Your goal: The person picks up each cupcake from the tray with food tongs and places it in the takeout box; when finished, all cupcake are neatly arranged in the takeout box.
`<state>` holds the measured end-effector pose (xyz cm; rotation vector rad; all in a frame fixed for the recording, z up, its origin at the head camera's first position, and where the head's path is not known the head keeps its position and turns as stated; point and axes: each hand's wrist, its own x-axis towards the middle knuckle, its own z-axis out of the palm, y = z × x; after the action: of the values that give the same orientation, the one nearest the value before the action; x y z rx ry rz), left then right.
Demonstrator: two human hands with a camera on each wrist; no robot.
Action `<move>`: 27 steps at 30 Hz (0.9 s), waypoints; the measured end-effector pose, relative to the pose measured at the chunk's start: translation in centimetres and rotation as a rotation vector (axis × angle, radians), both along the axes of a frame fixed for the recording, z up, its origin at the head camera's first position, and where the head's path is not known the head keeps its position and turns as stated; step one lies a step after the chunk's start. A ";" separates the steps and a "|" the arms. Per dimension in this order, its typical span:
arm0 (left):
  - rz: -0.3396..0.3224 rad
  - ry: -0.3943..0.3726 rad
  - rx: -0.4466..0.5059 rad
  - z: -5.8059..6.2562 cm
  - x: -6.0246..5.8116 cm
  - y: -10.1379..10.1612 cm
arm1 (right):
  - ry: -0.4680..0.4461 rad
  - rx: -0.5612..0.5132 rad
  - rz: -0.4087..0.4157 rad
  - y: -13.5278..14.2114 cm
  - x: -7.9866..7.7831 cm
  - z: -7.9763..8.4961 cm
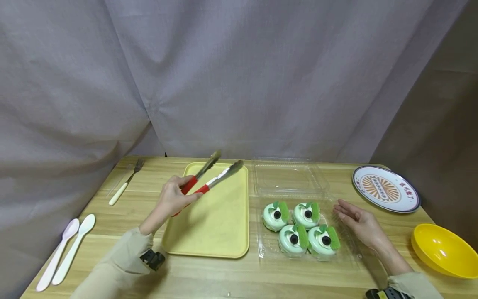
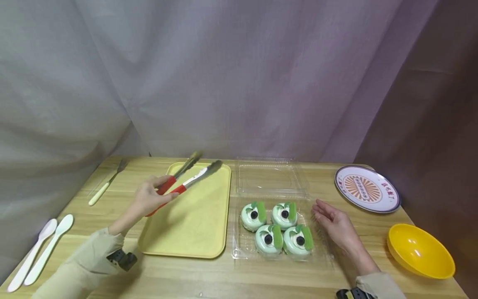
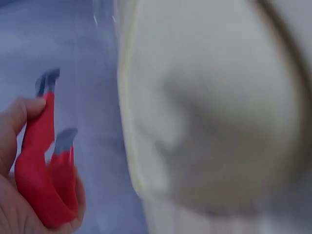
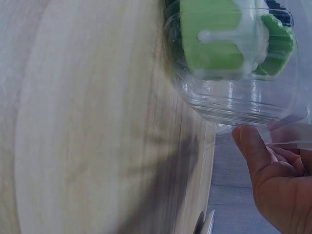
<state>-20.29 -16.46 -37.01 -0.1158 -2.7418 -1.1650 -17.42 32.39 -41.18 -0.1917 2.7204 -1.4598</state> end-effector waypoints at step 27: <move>0.268 -0.039 -0.156 -4.7 1.9 -9.8 | 0.115 -0.042 -0.014 2.3 1.3 -0.7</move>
<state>-18.43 -26.27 -41.73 0.2507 -2.7703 -0.8924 -16.12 34.71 -41.92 -0.2663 2.7867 -1.5581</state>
